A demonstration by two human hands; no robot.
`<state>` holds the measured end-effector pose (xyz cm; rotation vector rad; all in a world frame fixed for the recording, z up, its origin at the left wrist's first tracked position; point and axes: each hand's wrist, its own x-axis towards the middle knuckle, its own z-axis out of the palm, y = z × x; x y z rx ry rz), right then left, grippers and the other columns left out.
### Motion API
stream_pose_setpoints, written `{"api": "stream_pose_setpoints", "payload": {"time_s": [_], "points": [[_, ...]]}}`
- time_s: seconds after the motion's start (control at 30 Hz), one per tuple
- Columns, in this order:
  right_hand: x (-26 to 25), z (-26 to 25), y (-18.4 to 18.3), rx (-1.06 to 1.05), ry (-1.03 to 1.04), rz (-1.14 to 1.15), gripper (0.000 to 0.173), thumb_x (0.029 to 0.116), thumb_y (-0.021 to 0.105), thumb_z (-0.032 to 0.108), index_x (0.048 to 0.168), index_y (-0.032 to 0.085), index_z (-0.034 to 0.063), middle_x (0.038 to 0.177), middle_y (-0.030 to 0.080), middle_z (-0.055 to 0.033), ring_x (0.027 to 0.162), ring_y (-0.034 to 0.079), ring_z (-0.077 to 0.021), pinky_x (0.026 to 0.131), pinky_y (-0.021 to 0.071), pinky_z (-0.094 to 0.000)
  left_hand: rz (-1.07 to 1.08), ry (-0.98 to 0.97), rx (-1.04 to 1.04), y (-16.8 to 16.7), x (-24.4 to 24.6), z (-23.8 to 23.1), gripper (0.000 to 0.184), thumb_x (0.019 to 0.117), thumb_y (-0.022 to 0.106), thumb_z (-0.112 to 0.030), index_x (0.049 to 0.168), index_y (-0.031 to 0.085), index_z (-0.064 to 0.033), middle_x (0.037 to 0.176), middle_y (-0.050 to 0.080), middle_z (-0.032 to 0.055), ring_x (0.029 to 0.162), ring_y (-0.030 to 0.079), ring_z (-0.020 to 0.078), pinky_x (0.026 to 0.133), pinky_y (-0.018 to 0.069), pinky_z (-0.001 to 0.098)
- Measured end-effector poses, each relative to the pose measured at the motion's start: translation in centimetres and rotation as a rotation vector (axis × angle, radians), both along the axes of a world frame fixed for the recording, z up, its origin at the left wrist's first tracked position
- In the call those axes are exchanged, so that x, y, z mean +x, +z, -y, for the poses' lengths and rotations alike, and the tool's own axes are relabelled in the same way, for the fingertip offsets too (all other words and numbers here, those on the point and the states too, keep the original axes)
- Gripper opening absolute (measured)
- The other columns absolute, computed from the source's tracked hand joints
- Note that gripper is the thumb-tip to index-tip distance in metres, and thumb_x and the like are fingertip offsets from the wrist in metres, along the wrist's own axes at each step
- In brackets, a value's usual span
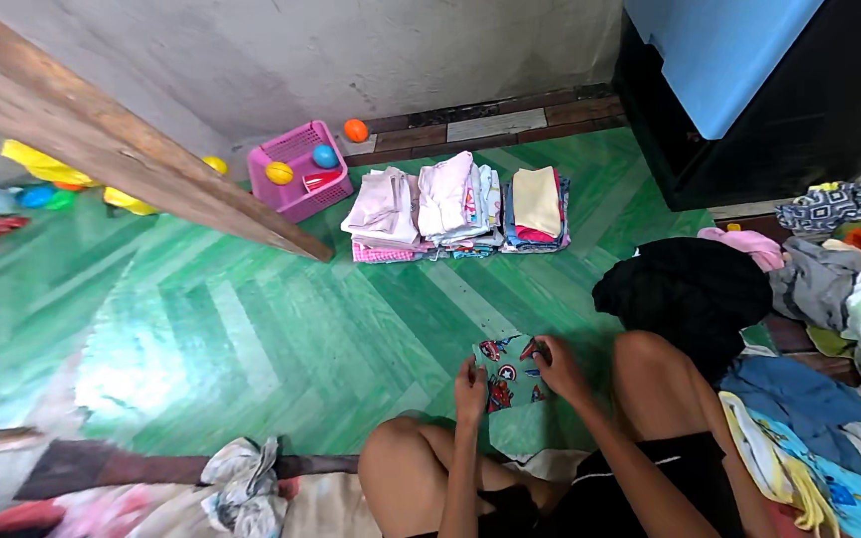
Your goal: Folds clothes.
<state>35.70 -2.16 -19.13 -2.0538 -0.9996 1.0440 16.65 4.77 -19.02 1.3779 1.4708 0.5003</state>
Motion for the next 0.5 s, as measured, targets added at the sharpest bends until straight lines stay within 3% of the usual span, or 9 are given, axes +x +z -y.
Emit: {"api": "stream_pose_setpoints", "payload": {"time_s": [0.07, 0.13, 0.2, 0.27, 0.33, 0.37, 0.43, 0.5], "points": [[0.2, -1.0, -0.2, 0.035, 0.007, 0.007, 0.048, 0.0991, 0.056, 0.01, 0.147, 0.053, 0.0075, 0.14, 0.053, -0.0253, 0.123, 0.058, -0.0359, 0.103, 0.0503, -0.0454, -0.027, 0.001, 0.036, 0.0, 0.0, 0.1, 0.043, 0.1043, 0.057, -0.015, 0.143, 0.051, 0.001, 0.101, 0.067, 0.0181, 0.085, 0.064, 0.0234, 0.081, 0.0527, 0.0408], [1.1, -2.4, 0.0, 0.05, 0.047, 0.037, 0.049, 0.0946, 0.06, 0.01, 0.143, 0.058, 0.0119, 0.144, 0.048, -0.0243, 0.124, 0.056, -0.0363, 0.1, 0.0517, -0.0455, -0.069, 0.007, 0.107, -0.1, 0.2, 0.5, 0.054, 0.101, 0.063, -0.013, 0.149, 0.043, 0.0011, 0.115, 0.067, 0.0242, 0.094, 0.069, 0.0303, 0.086, 0.0559, 0.0456], [2.2, -4.2, 0.4, 0.0, 0.154, 0.039, 0.042, 0.0917, 0.066, 0.015, 0.134, 0.066, 0.0142, 0.148, 0.043, -0.0242, 0.134, 0.045, -0.0407, 0.108, 0.0444, -0.0506, -0.201, 0.013, 0.317, -0.4, 0.5, 1.3, 0.056, 0.098, 0.064, -0.011, 0.148, 0.044, 0.0046, 0.127, 0.059, 0.0283, 0.108, 0.065, 0.0369, 0.093, 0.0551, 0.0488], [3.3, -6.0, 0.8, -0.102, 0.304, 0.067, 0.035, 0.091, 0.07, 0.024, 0.124, 0.072, 0.0134, 0.146, 0.043, -0.024, 0.136, 0.041, -0.0416, 0.109, 0.0401, -0.0527, -0.313, -0.018, 0.586, -0.5, 1.2, 2.1, 0.042, 0.0951, 0.062, -0.007, 0.134, 0.058, 0.0074, 0.13, 0.058, 0.0329, 0.117, 0.059, 0.0484, 0.098, 0.0497, 0.0584], [3.9, -7.5, 1.1, -0.202, 0.451, 0.093, 0.034, 0.0933, 0.069, 0.03, 0.122, 0.072, 0.0115, 0.146, 0.043, -0.0255, 0.137, 0.039, -0.0435, 0.108, 0.04, -0.0564, -0.298, -0.149, 0.72, -1.0, 2.2, 2.7, 0.028, 0.0923, 0.058, 0.001, 0.118, 0.068, 0.0067, 0.126, 0.062, 0.0294, 0.116, 0.061, 0.0479, 0.097, 0.0514, 0.0584], [3.9, -8.1, 1.2, -0.239, 0.504, 0.102, 0.035, 0.0943, 0.069, 0.033, 0.122, 0.073, 0.0111, 0.147, 0.043, -0.0261, 0.138, 0.038, -0.0445, 0.107, 0.0401, -0.0583, -0.258, -0.23, 0.743, -1.7, 2.8, 3.0, 0.028, 0.0905, 0.057, 0.005, 0.115, 0.071, 0.0058, 0.127, 0.064, 0.0269, 0.117, 0.062, 0.0452, 0.098, 0.0523, 0.0562], [3.6, -8.8, 1.2, -0.297, 0.585, 0.127, 0.038, 0.0955, 0.067, 0.038, 0.123, 0.073, 0.0111, 0.15, 0.041, -0.0263, 0.141, 0.035, -0.0458, 0.106, 0.0396, -0.0625, -0.234, -0.372, 0.742, -3.8, 3.5, 3.6, 0.039, 0.0964, 0.052, 0.001, 0.134, 0.062, 0.0072, 0.146, 0.054, 0.0265, 0.134, 0.054, 0.0427, 0.111, 0.0457, 0.0539], [3.4, -9.1, 1.5, -0.329, 0.653, 0.16, 0.042, 0.0968, 0.064, 0.041, 0.124, 0.072, 0.0097, 0.152, 0.038, -0.0255, 0.143, 0.032, -0.046, 0.106, 0.0376, -0.0647, -0.325, -0.428, 0.761, -6.1, 3.7, 4.0, 0.058, 0.1048, 0.045, -0.023, 0.15, 0.04, 0.0122, 0.159, 0.035, 0.0308, 0.148, 0.036, 0.0443, 0.12, 0.0299, 0.057]]}}
